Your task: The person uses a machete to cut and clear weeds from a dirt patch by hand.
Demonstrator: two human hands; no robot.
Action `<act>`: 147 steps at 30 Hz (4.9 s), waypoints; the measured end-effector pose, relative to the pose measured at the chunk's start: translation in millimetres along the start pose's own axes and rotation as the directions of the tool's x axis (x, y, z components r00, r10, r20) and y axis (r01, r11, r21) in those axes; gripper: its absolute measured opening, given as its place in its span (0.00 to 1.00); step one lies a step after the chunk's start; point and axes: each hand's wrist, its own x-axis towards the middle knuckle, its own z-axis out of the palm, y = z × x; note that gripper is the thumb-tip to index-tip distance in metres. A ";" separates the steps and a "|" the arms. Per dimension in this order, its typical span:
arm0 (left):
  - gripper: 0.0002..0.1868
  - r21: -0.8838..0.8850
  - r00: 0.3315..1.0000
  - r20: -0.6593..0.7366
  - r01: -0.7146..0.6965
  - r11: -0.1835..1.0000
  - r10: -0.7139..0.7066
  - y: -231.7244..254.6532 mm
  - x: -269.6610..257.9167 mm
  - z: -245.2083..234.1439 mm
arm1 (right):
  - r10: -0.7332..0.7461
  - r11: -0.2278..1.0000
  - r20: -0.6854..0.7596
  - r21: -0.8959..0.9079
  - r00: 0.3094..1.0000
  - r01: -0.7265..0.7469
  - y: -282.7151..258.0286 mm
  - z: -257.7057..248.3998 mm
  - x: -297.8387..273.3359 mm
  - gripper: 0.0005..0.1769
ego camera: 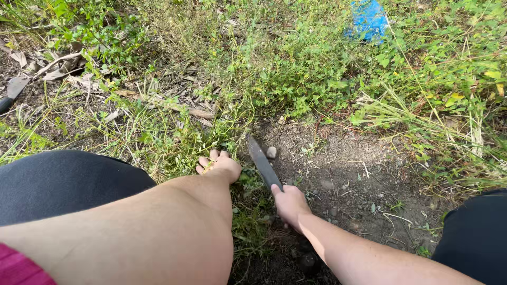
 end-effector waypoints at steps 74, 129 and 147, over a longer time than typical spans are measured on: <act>0.43 0.297 0.974 0.113 -0.221 0.929 0.195 49.6 65.2 32.7 | -0.090 0.978 -0.217 -0.205 0.972 0.045 34.6 -20.4 37.4 0.22; 0.29 -0.115 0.985 -0.111 -0.144 0.983 0.132 37.0 29.4 25.2 | 0.173 0.981 -0.016 0.095 0.985 -0.170 19.1 -11.7 33.1 0.22; 0.43 0.155 0.980 0.111 -0.179 0.972 0.163 87.8 60.2 24.6 | 0.289 0.794 0.063 0.541 0.955 -0.276 60.3 -27.5 35.8 0.14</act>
